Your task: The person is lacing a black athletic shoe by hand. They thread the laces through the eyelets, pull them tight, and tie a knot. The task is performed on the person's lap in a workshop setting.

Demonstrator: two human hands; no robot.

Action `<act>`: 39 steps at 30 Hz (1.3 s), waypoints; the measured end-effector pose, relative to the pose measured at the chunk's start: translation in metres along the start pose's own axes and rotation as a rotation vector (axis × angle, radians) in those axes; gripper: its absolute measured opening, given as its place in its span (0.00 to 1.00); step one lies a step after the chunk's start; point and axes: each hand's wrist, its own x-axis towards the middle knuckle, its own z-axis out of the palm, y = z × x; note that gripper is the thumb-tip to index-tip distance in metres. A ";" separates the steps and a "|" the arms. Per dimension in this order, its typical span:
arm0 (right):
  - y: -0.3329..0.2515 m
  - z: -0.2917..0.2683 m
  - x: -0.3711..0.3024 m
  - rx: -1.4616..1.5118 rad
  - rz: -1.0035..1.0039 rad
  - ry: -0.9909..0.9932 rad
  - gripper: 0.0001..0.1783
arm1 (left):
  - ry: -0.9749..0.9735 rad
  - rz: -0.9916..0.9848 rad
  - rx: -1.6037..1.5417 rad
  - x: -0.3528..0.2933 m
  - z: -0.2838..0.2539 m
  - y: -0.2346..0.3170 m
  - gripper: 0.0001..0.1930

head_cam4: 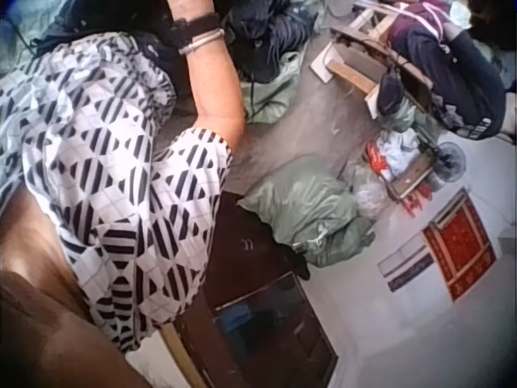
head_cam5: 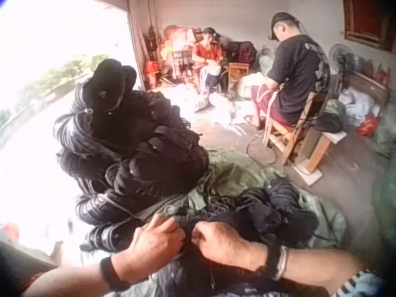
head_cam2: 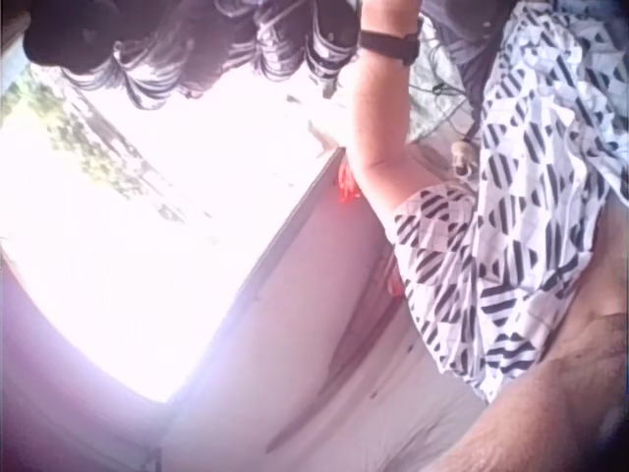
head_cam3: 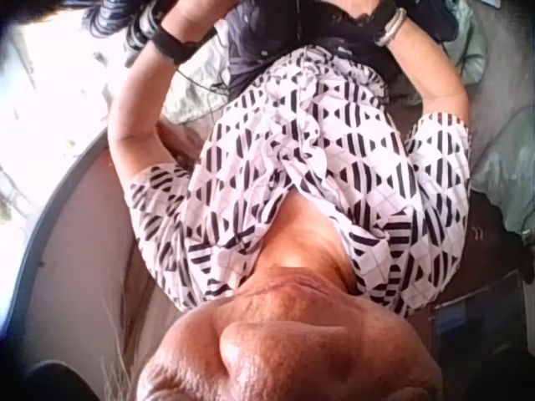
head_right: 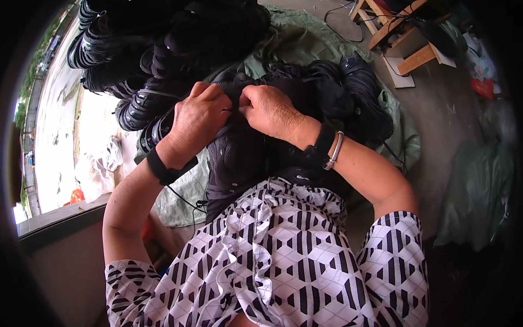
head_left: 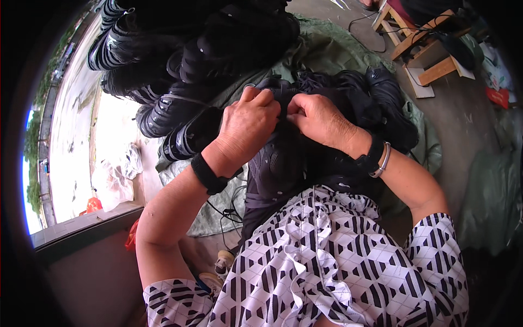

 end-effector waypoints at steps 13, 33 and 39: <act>0.008 0.003 0.001 -0.088 -0.144 0.038 0.06 | -0.016 0.200 0.140 0.003 -0.003 -0.003 0.05; -0.004 -0.027 -0.018 -0.351 -0.240 -0.113 0.20 | -0.161 0.176 0.164 0.010 -0.040 0.001 0.20; 0.005 -0.021 -0.018 -0.114 -0.180 0.018 0.09 | -0.131 0.162 0.070 0.005 -0.026 -0.001 0.09</act>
